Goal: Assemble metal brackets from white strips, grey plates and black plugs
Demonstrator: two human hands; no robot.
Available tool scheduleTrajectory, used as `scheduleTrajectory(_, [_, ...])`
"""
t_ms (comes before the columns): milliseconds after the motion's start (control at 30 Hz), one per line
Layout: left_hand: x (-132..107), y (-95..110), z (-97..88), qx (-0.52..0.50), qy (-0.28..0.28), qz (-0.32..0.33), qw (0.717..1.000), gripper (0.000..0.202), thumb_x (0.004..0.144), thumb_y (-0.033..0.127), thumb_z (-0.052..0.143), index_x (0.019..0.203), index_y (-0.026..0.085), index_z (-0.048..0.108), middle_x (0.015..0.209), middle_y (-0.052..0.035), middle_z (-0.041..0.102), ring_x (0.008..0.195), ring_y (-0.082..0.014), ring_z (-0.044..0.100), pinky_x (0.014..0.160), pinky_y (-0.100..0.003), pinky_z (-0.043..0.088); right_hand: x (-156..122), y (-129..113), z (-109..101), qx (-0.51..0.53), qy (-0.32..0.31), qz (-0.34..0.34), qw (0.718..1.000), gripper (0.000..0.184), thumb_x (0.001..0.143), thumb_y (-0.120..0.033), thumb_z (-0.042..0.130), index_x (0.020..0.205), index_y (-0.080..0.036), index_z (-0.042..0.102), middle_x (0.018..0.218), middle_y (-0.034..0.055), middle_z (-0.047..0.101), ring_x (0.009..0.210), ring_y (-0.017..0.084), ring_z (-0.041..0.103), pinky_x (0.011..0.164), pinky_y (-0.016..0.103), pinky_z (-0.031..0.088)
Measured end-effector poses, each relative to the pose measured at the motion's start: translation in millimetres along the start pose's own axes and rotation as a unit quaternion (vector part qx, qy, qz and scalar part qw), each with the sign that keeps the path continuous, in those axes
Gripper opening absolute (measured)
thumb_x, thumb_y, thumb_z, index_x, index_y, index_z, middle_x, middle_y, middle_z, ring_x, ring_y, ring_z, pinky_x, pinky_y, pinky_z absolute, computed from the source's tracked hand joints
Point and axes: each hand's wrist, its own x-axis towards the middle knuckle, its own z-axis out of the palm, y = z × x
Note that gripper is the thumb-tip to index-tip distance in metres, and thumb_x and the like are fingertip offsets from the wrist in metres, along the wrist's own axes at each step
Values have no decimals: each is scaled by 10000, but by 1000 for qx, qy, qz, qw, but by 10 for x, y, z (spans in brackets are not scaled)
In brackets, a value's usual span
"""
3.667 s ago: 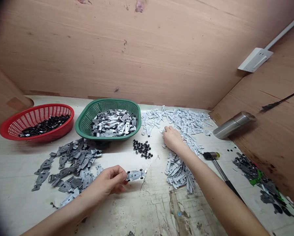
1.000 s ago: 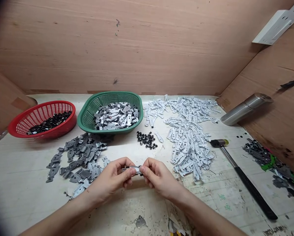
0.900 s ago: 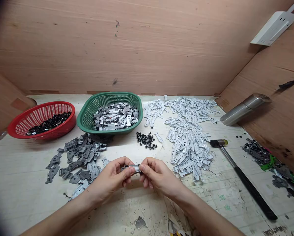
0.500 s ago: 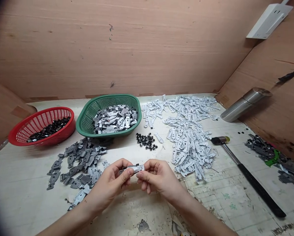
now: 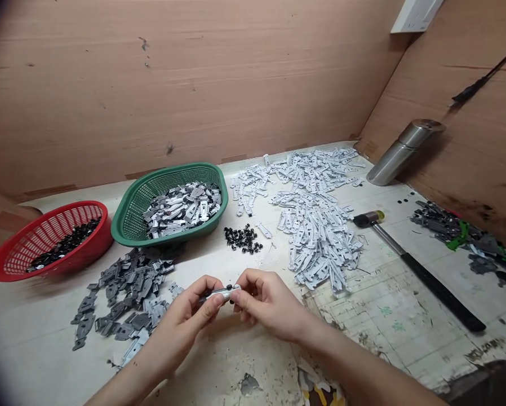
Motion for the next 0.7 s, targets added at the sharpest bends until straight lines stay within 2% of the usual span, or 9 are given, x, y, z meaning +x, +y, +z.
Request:
scheduleTrajectory(133, [5,14,6,44,-8,10,999,249,823,420,524,840,176,573,727,3,548,652,-125,442,602,-213,349,8,-1,22,-8,1,-7,1000,323,799,-466,594,780,-156,506,674,-15,533,559,79,509,511,193,413])
scheduleTrajectory(300, [11,25,22,98,-31,8,995,271,827,424,504,826,176,613,710,-6,573,637,-139,460,599,-225,355,33,-6,-13,-36,1,-21,999,303,805,-450,594,810,-153,535,676,-14,530,555,82,495,485,191,397])
scheduleTrajectory(467, [12,13,24,79,-44,-14,996,283,816,439,515,826,173,612,737,-13,610,637,-137,472,607,-223,356,16,-26,-70,-63,-24,7,998,289,841,-436,546,810,-149,555,640,-5,556,541,96,522,500,211,436])
scheduleTrajectory(633, [26,-34,16,42,-59,-55,996,304,801,461,538,768,165,597,656,12,548,540,-99,389,507,-198,298,2,-69,-104,-147,-34,-34,988,244,866,-367,525,805,-144,603,692,16,598,571,97,536,531,205,439])
scheduleTrajectory(700, [32,-51,10,26,-74,-64,995,314,799,470,539,771,164,600,641,18,533,515,-89,358,483,-193,279,1,-83,-114,-150,-39,-32,987,238,865,-359,526,807,-144,609,687,12,598,554,93,537,529,204,436])
